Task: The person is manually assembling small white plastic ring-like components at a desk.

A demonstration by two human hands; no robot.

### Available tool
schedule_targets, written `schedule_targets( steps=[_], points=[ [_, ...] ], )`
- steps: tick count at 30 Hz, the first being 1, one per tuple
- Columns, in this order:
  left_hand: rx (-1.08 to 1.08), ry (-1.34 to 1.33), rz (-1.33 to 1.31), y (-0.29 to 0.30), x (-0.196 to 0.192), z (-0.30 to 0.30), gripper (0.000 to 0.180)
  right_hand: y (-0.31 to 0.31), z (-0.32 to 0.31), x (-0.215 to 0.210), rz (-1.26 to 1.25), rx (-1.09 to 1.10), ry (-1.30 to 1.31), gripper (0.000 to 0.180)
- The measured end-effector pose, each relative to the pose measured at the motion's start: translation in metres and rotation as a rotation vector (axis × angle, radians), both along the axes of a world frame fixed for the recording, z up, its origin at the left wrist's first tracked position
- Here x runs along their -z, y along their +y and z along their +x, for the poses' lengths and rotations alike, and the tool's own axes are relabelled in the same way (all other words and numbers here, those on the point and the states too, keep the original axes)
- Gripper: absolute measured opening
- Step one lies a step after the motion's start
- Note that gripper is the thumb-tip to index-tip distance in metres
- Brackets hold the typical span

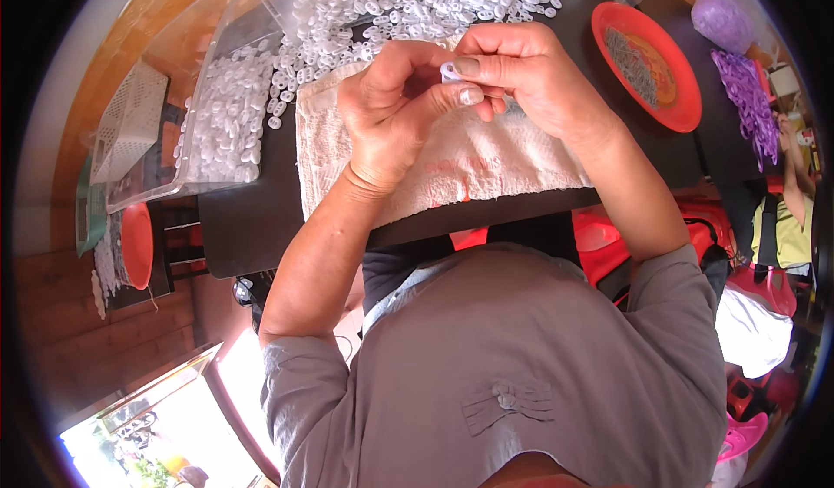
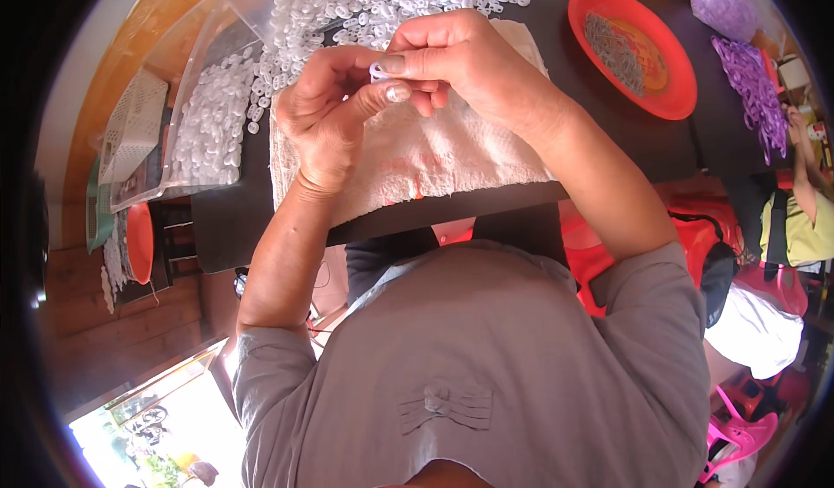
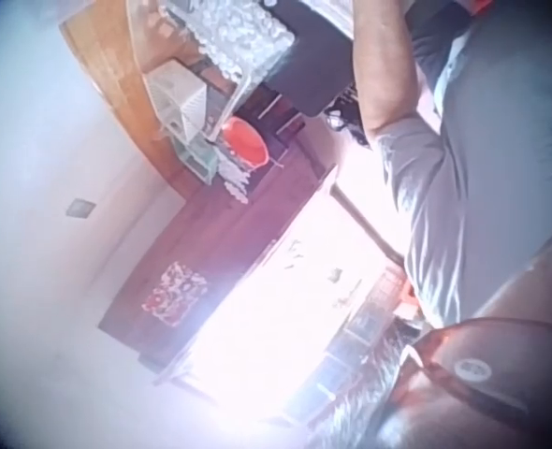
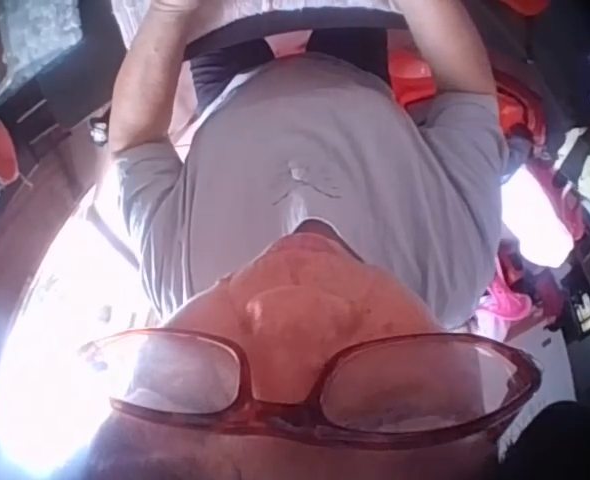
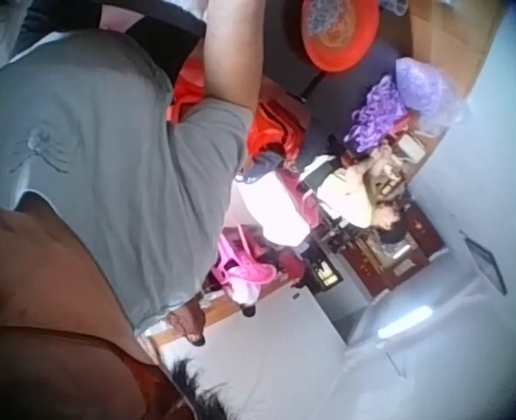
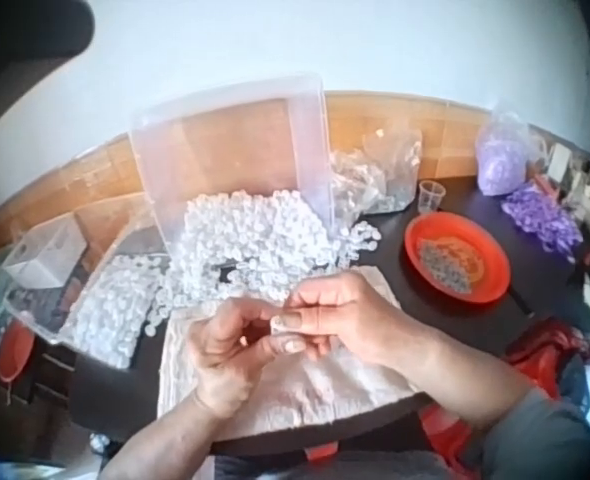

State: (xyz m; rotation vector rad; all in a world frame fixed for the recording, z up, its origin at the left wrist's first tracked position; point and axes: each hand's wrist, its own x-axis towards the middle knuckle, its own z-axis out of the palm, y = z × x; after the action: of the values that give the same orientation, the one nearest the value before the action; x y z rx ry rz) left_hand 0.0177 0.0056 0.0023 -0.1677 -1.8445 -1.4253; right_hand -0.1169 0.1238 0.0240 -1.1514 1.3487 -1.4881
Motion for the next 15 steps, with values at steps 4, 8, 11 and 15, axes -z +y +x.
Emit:
schedule_targets(
  steps=[4, 8, 11, 15],
  points=[
    [0.019, -0.028, 0.035, -0.001, 0.003, -0.001, 0.020, 0.000, -0.001, 0.003, 0.008, -0.021, -0.059, 0.017],
    [0.042, -0.072, 0.146, 0.000, 0.005, 0.000, 0.019, -0.001, -0.002, 0.005, 0.018, -0.054, -0.065, 0.018],
    [-0.012, -0.094, 0.168, 0.001, 0.007, -0.002, 0.022, -0.001, -0.003, 0.005, 0.033, -0.015, -0.088, 0.021],
    [-0.047, -0.035, 0.187, -0.002, 0.011, -0.011, 0.025, -0.004, -0.011, -0.002, -0.009, -0.046, -0.045, 0.024]
  ],
)
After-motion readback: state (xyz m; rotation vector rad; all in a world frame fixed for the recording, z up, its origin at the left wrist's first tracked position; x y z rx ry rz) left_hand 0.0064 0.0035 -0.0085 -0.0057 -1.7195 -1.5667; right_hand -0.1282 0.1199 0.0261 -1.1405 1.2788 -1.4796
